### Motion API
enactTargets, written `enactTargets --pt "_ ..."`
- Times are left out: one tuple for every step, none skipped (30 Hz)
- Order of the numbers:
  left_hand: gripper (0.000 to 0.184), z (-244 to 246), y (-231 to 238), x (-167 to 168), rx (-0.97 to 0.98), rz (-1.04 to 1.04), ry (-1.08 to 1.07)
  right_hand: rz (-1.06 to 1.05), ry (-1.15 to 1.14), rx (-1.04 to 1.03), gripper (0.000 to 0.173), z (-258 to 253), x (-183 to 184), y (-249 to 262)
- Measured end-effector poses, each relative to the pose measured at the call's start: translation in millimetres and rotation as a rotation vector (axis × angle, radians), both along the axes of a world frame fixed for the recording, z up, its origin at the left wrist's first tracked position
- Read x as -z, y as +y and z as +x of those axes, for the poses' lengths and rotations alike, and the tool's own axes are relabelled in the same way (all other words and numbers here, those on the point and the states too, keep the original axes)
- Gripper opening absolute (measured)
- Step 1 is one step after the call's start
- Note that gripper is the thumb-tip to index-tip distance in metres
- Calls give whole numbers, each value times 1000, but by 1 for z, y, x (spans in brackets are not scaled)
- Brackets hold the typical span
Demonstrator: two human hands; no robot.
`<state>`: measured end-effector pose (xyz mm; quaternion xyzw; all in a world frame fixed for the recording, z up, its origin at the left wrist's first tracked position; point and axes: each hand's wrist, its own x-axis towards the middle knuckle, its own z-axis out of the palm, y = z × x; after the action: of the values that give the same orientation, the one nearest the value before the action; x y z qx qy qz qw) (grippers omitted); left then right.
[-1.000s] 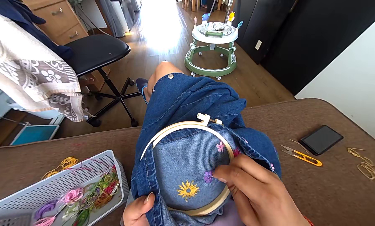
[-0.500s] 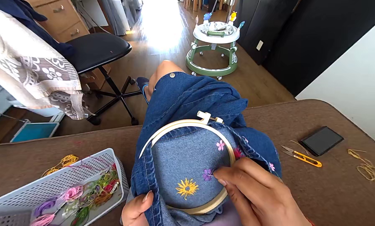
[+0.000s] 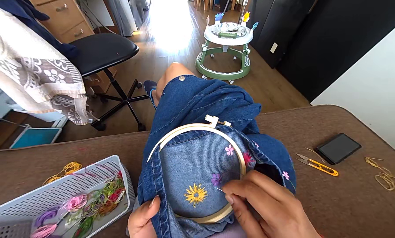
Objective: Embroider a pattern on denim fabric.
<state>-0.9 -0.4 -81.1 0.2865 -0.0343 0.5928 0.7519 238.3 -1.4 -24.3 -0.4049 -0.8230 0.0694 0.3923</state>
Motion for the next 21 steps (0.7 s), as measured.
enactTargets --pt "32 0 0 0 5 8 3 -3 7 6 18 -1 2 0" --pt "31 -1 -1 0 0 16 11 -5 16 15 18 -2 3 0" --pt "31 -1 -1 -1 2 24 16 -9 27 24 18 -3 4 0" --pt "32 -1 -1 -1 4 30 18 -16 39 27 17 -4 4 0" --pt "32 -1 -1 -1 4 37 20 -23 48 31 17 -5 5 0" --pt "32 -1 -1 -2 -2 42 27 -30 54 32 17 -5 5 1" --pt "32 -1 -1 -2 -12 49 39 -36 58 32 17 -5 5 0" --pt "31 -1 -1 -2 -25 51 49 -39 59 32 17 -5 5 1" --pt "31 -1 -1 -2 -33 54 55 -38 59 32 17 -5 5 1" --pt "31 -1 -1 -2 -36 54 56 -37 57 35 17 -5 5 1" --pt "31 -1 -2 -2 -33 52 51 -36 56 38 17 -5 5 1" --pt "31 -1 -2 -1 -24 49 41 -37 58 39 17 -5 5 0" --pt "32 -1 -1 -1 -12 45 31 -40 63 37 17 -5 5 0" --pt "32 -1 -1 -1 -4 40 23 -43 71 34 17 -4 5 0" --pt "32 -1 -1 0 1 35 16 -46 83 31 17 -4 4 0" --pt "32 -1 -1 0 1 31 11 -48 93 29 17 -3 4 0" --pt "32 -1 -1 1 -1 28 10 -45 97 30 17 -2 3 1" --pt "32 -1 -1 1 -5 28 13 -32 96 32 17 -1 2 1" --pt "32 -1 -2 1 -7 30 14 -12 89 35 17 0 1 3" --pt "32 0 -2 1 -8 32 14 13 75 36 17 2 1 4" --pt "31 0 -2 1 -10 34 11 36 55 37 18 3 1 5"
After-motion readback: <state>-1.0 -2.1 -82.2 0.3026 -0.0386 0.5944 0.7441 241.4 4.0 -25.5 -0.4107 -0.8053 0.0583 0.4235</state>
